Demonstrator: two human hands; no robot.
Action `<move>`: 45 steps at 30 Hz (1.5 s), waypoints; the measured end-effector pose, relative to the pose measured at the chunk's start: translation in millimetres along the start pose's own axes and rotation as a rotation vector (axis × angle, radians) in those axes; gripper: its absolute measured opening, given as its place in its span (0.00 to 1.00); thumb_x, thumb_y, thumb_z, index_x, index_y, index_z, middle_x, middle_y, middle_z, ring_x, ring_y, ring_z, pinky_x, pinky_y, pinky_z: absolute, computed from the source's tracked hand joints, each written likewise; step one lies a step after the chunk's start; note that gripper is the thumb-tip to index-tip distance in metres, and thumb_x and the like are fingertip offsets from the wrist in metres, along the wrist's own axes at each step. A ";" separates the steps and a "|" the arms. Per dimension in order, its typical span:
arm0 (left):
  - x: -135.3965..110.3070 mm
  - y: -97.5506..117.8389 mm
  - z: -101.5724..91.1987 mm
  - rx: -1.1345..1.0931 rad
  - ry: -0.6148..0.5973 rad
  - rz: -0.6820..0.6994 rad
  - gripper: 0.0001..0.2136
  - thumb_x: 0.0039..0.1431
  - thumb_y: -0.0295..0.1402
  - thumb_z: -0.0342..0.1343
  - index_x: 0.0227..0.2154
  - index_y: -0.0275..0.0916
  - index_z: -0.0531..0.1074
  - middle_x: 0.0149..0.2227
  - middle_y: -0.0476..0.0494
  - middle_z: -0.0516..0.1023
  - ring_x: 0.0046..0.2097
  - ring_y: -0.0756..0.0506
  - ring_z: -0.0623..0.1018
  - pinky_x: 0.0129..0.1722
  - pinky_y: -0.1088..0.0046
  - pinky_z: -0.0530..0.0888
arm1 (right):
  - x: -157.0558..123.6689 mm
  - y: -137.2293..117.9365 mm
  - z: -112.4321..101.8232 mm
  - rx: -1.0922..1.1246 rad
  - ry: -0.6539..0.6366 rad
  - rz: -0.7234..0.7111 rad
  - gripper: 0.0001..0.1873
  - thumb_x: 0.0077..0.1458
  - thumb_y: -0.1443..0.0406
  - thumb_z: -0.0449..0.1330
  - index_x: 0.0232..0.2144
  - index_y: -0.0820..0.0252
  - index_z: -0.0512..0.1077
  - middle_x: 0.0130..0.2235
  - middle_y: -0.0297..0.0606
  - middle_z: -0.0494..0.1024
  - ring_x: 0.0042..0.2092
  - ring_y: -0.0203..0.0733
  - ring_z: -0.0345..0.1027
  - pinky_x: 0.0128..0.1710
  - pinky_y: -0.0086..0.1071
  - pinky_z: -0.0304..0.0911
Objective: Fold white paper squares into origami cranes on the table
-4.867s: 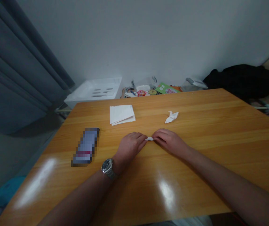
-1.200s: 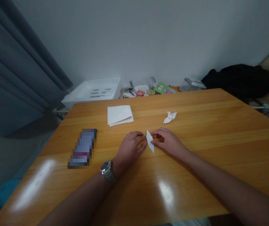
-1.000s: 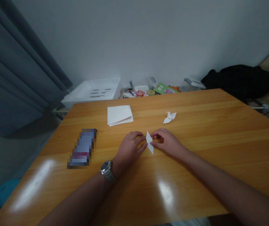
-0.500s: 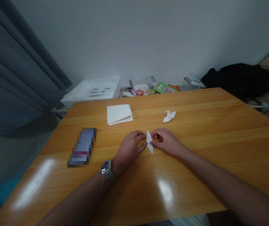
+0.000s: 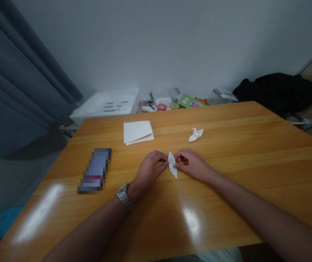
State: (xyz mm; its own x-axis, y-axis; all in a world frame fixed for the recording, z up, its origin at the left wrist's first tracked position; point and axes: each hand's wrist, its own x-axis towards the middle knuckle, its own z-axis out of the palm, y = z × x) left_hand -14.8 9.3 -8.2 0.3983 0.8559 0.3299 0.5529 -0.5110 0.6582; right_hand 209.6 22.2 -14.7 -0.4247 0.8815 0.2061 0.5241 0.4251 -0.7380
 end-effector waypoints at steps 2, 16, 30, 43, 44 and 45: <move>0.4 0.4 -0.1 -0.001 0.004 -0.003 0.00 0.62 0.28 0.60 0.35 0.39 0.75 0.40 0.45 0.78 0.43 0.45 0.76 0.48 0.65 0.73 | 0.1 0.6 -0.4 -0.020 -0.003 -0.020 0.05 0.54 0.67 0.67 0.34 0.58 0.75 0.35 0.35 0.76 0.39 0.42 0.67 0.39 0.35 0.59; -0.5 2.9 -1.4 0.056 -0.044 0.022 0.02 0.65 0.31 0.57 0.37 0.40 0.75 0.40 0.46 0.78 0.44 0.44 0.75 0.47 0.65 0.71 | 0.3 -4.8 -3.4 -0.066 0.002 -0.099 0.04 0.57 0.68 0.66 0.30 0.59 0.74 0.32 0.35 0.74 0.37 0.41 0.66 0.37 0.33 0.59; -3.5 -0.3 -0.8 0.100 -0.064 0.084 0.09 0.60 0.36 0.64 0.42 0.42 0.77 0.47 0.43 0.77 0.48 0.42 0.76 0.51 0.61 0.72 | -0.1 -6.3 -4.0 -0.066 0.014 -0.103 0.03 0.57 0.69 0.65 0.31 0.59 0.74 0.32 0.36 0.74 0.37 0.41 0.67 0.37 0.33 0.60; -5.8 -0.7 1.3 0.159 -0.079 0.121 0.06 0.64 0.36 0.60 0.39 0.42 0.78 0.45 0.45 0.78 0.46 0.44 0.76 0.49 0.64 0.72 | -2.8 -3.7 -8.4 -0.075 -0.030 -0.255 0.04 0.61 0.64 0.63 0.38 0.57 0.77 0.38 0.40 0.76 0.41 0.44 0.69 0.42 0.37 0.65; -5.9 -0.5 1.2 0.163 -0.081 0.124 0.05 0.64 0.36 0.60 0.39 0.42 0.78 0.45 0.45 0.78 0.46 0.43 0.76 0.49 0.64 0.72 | -2.7 -2.6 -8.2 -0.074 -0.034 -0.272 0.04 0.62 0.64 0.63 0.38 0.57 0.77 0.38 0.40 0.76 0.42 0.44 0.69 0.42 0.37 0.65; -6.1 0.0 0.9 0.166 -0.083 0.127 0.05 0.64 0.36 0.60 0.39 0.42 0.78 0.45 0.45 0.78 0.46 0.43 0.76 0.49 0.64 0.72 | -2.5 -1.6 -7.9 -0.077 -0.039 -0.288 0.04 0.62 0.64 0.62 0.39 0.57 0.77 0.38 0.40 0.76 0.42 0.44 0.69 0.42 0.37 0.65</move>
State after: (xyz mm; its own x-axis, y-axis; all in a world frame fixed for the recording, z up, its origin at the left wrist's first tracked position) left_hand -16.5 4.0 -10.9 0.5276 0.7779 0.3414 0.6045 -0.6262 0.4924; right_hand 215.7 20.9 -9.0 -0.5911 0.7146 0.3740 0.4315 0.6720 -0.6018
